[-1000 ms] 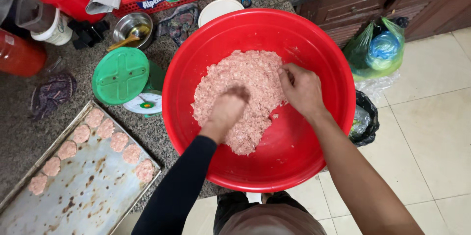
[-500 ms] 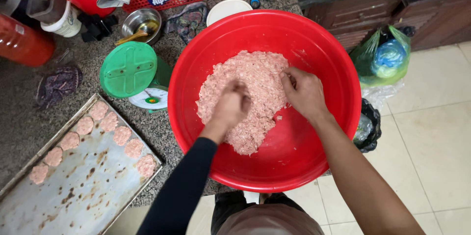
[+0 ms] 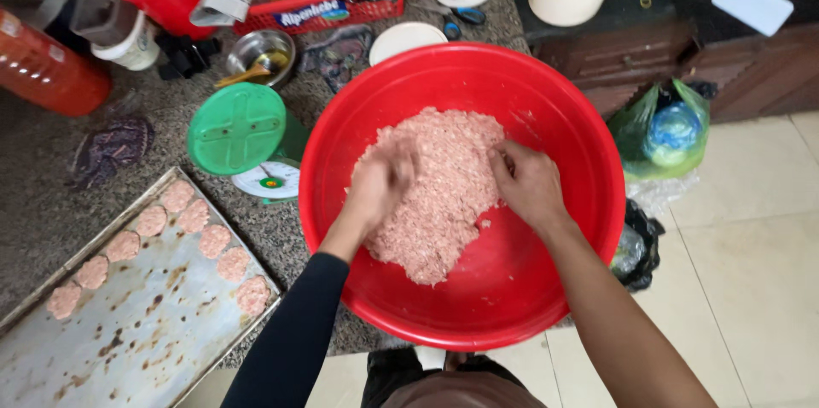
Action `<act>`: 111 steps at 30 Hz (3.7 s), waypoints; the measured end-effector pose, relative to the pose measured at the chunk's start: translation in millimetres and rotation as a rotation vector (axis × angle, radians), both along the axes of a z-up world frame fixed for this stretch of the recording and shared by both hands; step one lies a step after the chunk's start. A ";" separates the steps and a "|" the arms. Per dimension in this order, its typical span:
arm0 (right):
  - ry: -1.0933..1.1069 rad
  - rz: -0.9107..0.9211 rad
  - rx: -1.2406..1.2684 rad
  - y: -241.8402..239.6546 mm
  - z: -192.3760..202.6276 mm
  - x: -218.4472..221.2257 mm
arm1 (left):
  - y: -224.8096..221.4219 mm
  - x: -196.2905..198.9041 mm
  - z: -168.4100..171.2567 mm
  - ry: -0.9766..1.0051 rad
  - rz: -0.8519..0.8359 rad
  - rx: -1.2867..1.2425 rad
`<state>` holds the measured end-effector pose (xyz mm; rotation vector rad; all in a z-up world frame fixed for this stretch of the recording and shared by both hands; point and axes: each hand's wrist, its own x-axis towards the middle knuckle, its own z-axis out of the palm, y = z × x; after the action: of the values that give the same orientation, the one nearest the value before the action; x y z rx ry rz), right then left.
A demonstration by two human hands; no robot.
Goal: The person prepares meat patties by portioning ground meat from a large bowl, weighing it on a scale, and flattening the portions onto a metal tray by hand.
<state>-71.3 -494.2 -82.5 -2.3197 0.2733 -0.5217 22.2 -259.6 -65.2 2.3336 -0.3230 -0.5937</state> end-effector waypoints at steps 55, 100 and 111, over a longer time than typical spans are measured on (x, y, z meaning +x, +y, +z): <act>0.054 0.239 0.177 202.7 69.0 95.6 | 213.0 102.5 32.3 -1.035 -0.267 -0.093; 0.248 -0.053 0.426 35.1 -11.6 -6.6 | -14.7 26.8 -73.6 -0.501 -0.480 0.178; 0.096 0.184 0.544 25.8 -34.3 41.2 | 91.1 54.6 -11.2 -0.287 0.090 -0.693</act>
<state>-30.2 -468.5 -116.8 -1.8166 0.2120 -0.2083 76.7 -168.4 -76.4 1.7381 -0.4651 -0.0671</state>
